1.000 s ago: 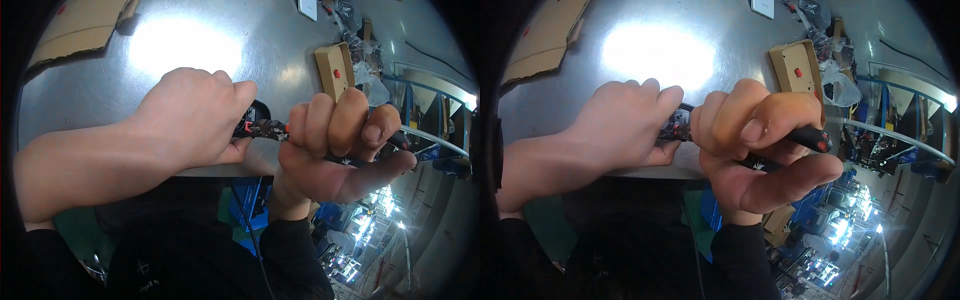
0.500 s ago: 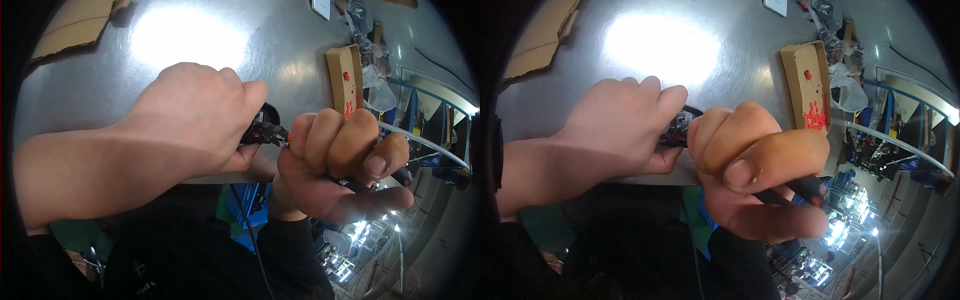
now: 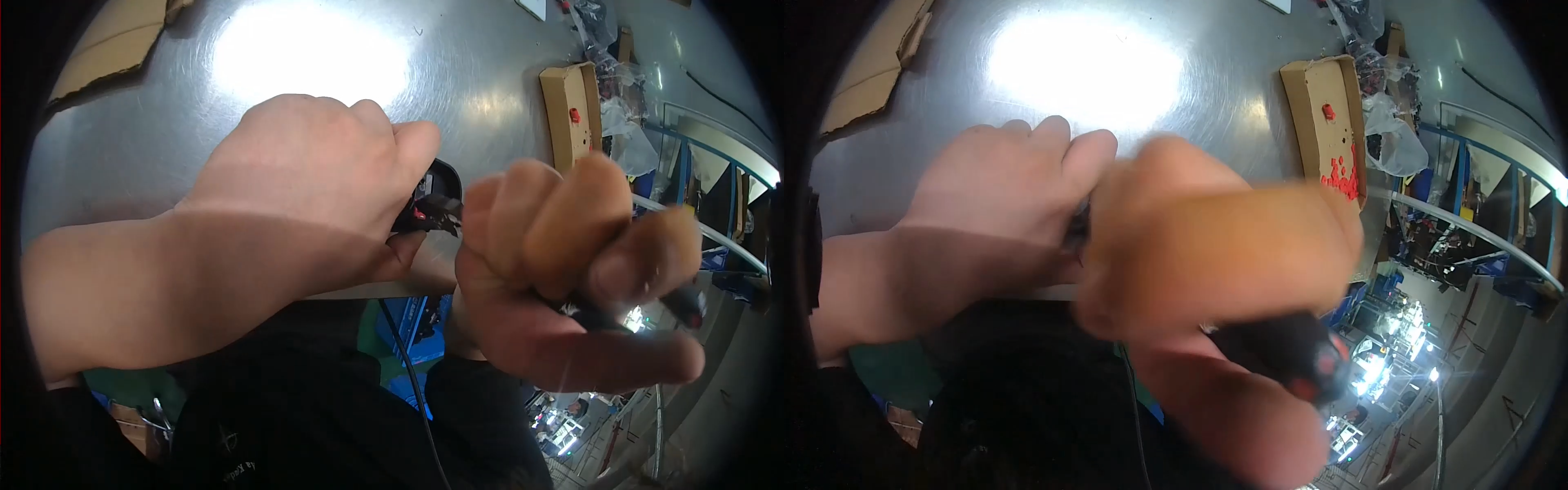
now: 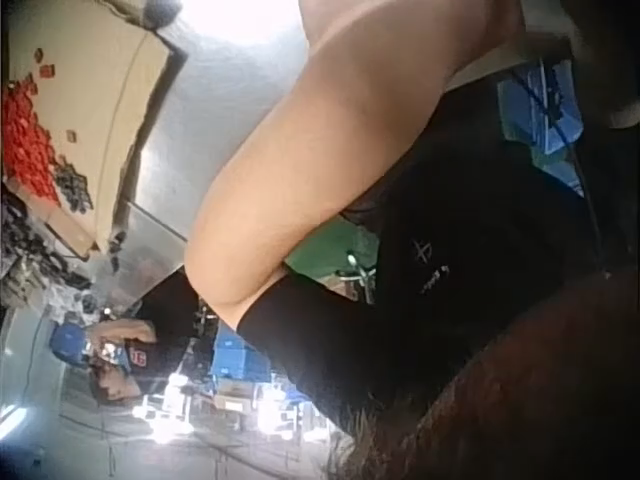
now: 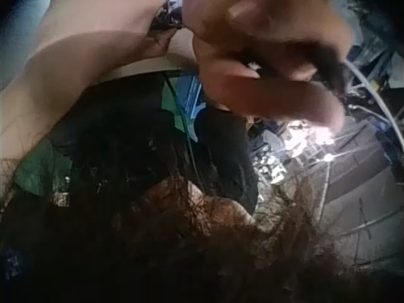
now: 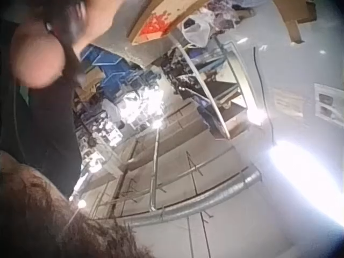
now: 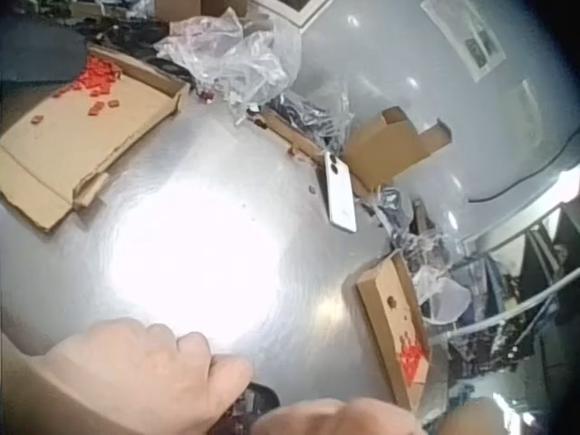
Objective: Assemble small electronic cooling fan components at a factory workbench using pliers.
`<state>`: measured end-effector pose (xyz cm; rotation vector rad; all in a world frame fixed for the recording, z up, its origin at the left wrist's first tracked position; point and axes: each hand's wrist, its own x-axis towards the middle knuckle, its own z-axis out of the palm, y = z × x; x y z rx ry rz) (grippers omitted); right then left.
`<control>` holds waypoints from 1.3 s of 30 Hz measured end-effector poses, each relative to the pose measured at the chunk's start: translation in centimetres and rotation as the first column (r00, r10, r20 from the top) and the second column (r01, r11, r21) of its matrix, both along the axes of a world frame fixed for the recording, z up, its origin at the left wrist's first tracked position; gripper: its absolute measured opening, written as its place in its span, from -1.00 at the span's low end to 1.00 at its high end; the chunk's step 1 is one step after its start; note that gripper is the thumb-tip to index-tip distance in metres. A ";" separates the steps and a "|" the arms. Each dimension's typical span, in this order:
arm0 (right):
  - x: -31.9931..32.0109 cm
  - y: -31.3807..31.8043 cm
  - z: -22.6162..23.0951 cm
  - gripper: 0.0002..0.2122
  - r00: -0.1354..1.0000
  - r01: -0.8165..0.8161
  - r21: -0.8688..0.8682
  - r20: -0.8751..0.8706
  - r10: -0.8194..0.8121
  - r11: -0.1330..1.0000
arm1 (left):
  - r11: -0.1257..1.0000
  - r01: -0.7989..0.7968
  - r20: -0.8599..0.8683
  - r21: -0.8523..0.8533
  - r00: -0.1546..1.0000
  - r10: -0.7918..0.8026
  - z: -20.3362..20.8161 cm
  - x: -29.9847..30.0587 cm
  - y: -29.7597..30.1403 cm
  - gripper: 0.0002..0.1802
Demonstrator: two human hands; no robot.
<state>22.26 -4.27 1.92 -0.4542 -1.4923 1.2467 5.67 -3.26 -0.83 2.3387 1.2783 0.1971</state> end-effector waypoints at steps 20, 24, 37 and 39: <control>-0.7 1.3 0.0 -0.54 0.968 0.002 0.015 0.250 -0.006 1.000 | 0.998 -0.059 0.068 0.012 0.996 0.058 -0.1 0.1 0.3 -0.53; 0.8 1.6 0.1 -0.52 0.993 -0.030 0.035 0.119 0.026 0.999 | 0.994 -0.033 0.088 0.103 0.996 0.024 -0.4 0.1 0.0 -0.51; 2.4 1.9 -0.4 -0.45 0.999 -0.041 -0.037 -0.022 0.040 0.998 | 0.994 -0.046 0.028 0.099 0.999 0.043 -0.4 0.4 0.0 -0.49; 2.5 1.9 -0.4 -0.42 0.996 -0.086 -0.023 -0.010 0.086 0.996 | 0.995 -0.044 0.013 0.088 0.999 0.043 -0.3 0.5 0.0 -0.50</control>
